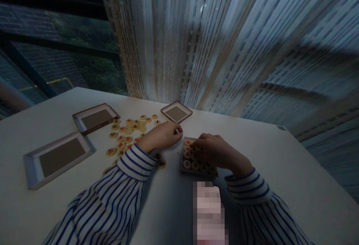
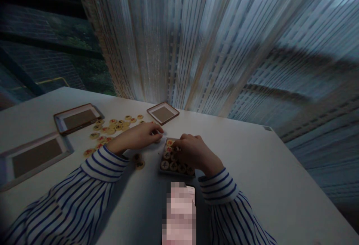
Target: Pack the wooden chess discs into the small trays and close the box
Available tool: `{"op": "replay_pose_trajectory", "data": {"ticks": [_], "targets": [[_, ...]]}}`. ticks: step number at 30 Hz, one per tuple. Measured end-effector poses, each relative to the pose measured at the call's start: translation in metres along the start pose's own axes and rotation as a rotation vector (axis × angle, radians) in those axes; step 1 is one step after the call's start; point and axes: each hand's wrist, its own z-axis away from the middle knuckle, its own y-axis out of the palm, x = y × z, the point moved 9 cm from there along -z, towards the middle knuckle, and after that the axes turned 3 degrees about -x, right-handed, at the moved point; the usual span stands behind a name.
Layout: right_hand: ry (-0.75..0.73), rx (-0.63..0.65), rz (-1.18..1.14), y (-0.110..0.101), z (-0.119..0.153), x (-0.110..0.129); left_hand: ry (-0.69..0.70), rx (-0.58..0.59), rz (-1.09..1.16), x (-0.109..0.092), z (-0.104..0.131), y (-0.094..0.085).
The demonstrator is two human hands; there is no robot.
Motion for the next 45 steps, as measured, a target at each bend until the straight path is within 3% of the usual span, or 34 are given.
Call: {"op": "replay_pose_trajectory", "data": {"ticks": [23,32,45], "targets": [[0.013,0.0,-0.002,0.0,0.001,-0.002,-0.018,0.004,-0.001,0.001,0.001,0.0],[0.043,-0.044,-0.005,-0.009,0.002,-0.01,0.019,-0.01,-0.011,-0.001,0.0,-0.003],[0.033,-0.086,0.08,-0.029,0.008,0.003,0.048,-0.047,0.007,-0.011,0.007,-0.019]]}}
